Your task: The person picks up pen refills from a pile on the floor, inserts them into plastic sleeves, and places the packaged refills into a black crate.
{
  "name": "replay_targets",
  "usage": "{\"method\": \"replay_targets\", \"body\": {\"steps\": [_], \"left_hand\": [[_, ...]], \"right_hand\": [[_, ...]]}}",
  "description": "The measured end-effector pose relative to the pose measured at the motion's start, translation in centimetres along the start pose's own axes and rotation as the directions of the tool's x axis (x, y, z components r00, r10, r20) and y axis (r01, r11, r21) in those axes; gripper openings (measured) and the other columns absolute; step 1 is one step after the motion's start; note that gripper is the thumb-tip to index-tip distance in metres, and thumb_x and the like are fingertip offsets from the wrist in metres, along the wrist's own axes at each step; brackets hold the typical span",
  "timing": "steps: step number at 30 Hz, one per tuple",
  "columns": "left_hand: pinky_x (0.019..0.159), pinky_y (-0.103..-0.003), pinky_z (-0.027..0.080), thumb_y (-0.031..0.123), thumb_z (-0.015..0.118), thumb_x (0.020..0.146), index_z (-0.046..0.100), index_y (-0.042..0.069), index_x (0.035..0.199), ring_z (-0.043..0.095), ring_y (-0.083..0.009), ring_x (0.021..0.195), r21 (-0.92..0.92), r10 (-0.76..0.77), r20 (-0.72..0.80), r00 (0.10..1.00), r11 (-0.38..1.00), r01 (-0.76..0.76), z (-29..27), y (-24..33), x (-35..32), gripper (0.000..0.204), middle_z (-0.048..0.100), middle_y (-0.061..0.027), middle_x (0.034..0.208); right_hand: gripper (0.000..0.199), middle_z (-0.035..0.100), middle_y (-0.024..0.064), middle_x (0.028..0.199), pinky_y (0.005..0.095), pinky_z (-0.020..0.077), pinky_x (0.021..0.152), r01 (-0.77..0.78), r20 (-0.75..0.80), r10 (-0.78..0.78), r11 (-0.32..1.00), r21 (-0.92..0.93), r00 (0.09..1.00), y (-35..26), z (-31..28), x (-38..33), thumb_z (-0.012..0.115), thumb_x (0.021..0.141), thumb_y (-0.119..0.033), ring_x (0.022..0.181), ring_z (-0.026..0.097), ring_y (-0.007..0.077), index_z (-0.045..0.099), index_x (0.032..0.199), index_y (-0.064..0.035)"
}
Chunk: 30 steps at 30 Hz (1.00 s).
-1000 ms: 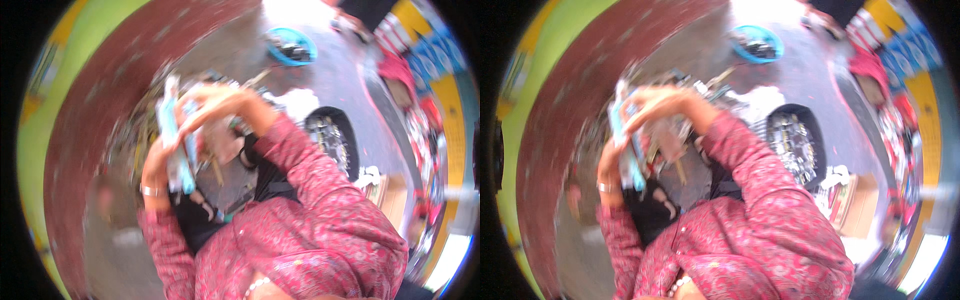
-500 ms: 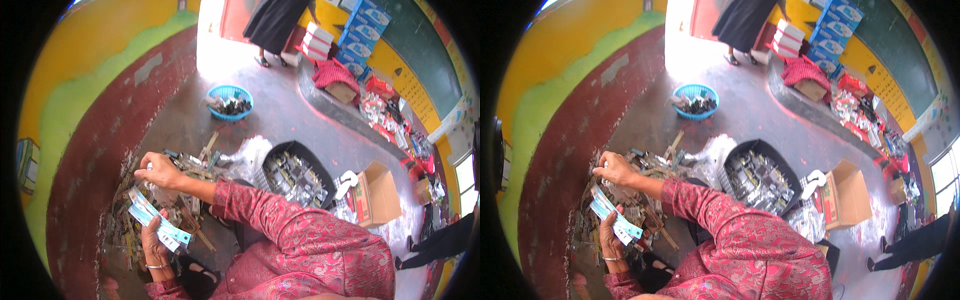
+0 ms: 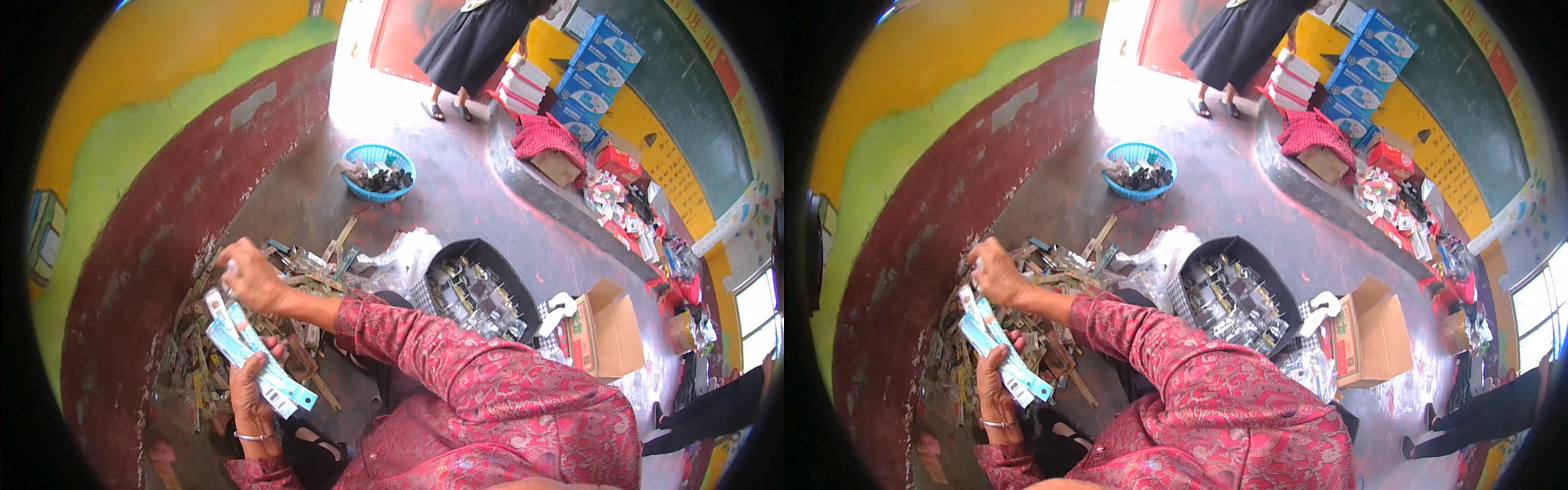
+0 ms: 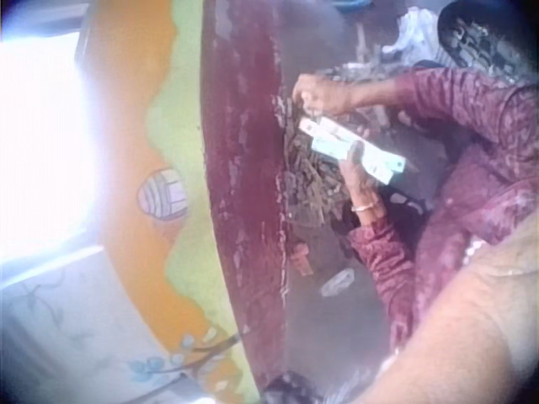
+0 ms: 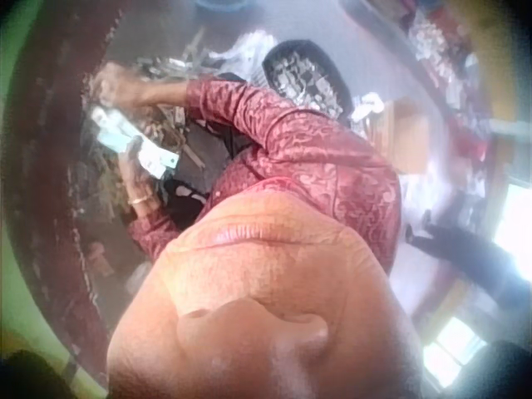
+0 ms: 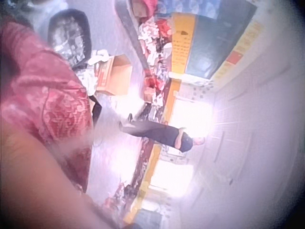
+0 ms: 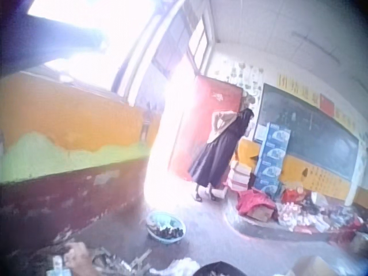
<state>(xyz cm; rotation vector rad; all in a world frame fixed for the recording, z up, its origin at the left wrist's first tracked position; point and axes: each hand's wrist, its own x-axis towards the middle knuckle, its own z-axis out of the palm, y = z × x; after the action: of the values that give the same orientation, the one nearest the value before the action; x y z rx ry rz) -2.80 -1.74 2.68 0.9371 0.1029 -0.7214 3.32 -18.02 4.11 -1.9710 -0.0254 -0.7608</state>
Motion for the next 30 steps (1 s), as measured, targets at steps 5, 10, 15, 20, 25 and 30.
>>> {"method": "replay_targets", "body": {"steps": [5, 10, 15, 20, 25, 30], "left_hand": [[0.084, -0.037, 0.048, -0.002, 0.054, 0.074, 0.039, -0.002, 0.12, 0.058, -0.0274, 0.091, -0.196, 0.054, -0.068, 0.996, 0.978, -0.066, -5.4, -1.0, 4.1, 0.048, 0.056, -0.0154, 0.103], [0.083, -0.037, 0.048, 0.01, 0.052, 0.08, 0.051, 0.003, 0.108, 0.058, -0.0233, 0.095, -0.437, -0.101, -0.074, 0.992, 0.898, 0.059, -5.3, -0.3, 5.8, 0.029, 0.058, -0.0099, 0.105], [0.082, -0.041, 0.047, 0.013, 0.053, 0.083, 0.051, 0.002, 0.105, 0.057, -0.0254, 0.091, -0.394, -0.058, -0.235, 0.97, 0.918, -0.041, -8.5, 0.2, 6.8, 0.025, 0.058, -0.0113, 0.098], [0.084, -0.041, 0.045, 0.016, 0.053, 0.085, 0.047, 0.0, 0.111, 0.058, -0.0259, 0.089, -0.371, 0.09, -0.372, 0.924, 0.898, -0.237, -8.9, 2.6, 6.1, 0.031, 0.058, -0.0136, 0.094], [0.084, -0.038, 0.046, 0.017, 0.057, 0.084, 0.047, 0.002, 0.111, 0.056, -0.0229, 0.091, -0.351, 0.135, -0.194, 0.972, 0.915, -0.198, -8.2, 1.7, 6.5, 0.033, 0.058, -0.0124, 0.097], [0.078, -0.036, 0.048, 0.017, 0.059, 0.083, 0.046, 0.002, 0.11, 0.056, -0.0229, 0.091, -0.246, 0.124, -0.106, 0.987, 0.958, -0.147, -4.7, 2.3, 4.6, 0.034, 0.057, -0.0118, 0.1]], "right_hand": [[0.016, 0.051, 0.0087, 0.087, 0.0323, 0.0406, 0.078, -0.08, 0.187, 0.028, 0.957, 0.278, 0.982, -1.1, 0.9, -1.6, 0.057, 0.072, -0.012, 0.085, 0.051, 0.0185, 0.054, 0.086, -0.0048], [0.016, 0.043, 0.0146, 0.089, 0.038, 0.039, 0.075, 0.079, 0.415, -0.134, 0.986, 0.146, 0.9, -3.1, 2.7, -5.2, 0.056, 0.076, -0.01, 0.085, 0.047, 0.0317, 0.046, 0.087, -0.0021], [0.015, 0.045, 0.0149, 0.086, 0.0387, 0.039, 0.071, 0.16, 0.684, -0.234, 0.972, 0.171, 0.691, -3.5, 0.6, -4.0, 0.056, 0.074, -0.01, 0.082, 0.048, 0.0315, 0.047, 0.083, -0.0019], [0.01, 0.055, 0.0112, 0.071, 0.0376, 0.0428, 0.065, 0.065, 0.655, -0.047, 0.998, -0.003, 0.754, -0.3, -1.0, -2.3, 0.057, 0.066, -0.011, 0.071, 0.055, 0.0282, 0.055, 0.072, -0.0034], [0.04, 0.059, 0.0103, 0.063, 0.0337, 0.0444, 0.056, -0.348, 0.749, 0.326, 0.928, -0.135, 0.577, -3.2, -2.1, -0.9, 0.055, 0.078, -0.036, 0.059, 0.056, 0.0192, 0.06, 0.073, 0.0039], [0.042, 0.058, 0.0063, 0.063, 0.0311, 0.0408, 0.054, -0.31, 0.902, 0.277, 0.935, -0.173, 0.331, -2.9, -1.7, -3.2, 0.058, 0.074, -0.034, 0.059, 0.052, 0.0137, 0.059, 0.076, 0.0079]]}}
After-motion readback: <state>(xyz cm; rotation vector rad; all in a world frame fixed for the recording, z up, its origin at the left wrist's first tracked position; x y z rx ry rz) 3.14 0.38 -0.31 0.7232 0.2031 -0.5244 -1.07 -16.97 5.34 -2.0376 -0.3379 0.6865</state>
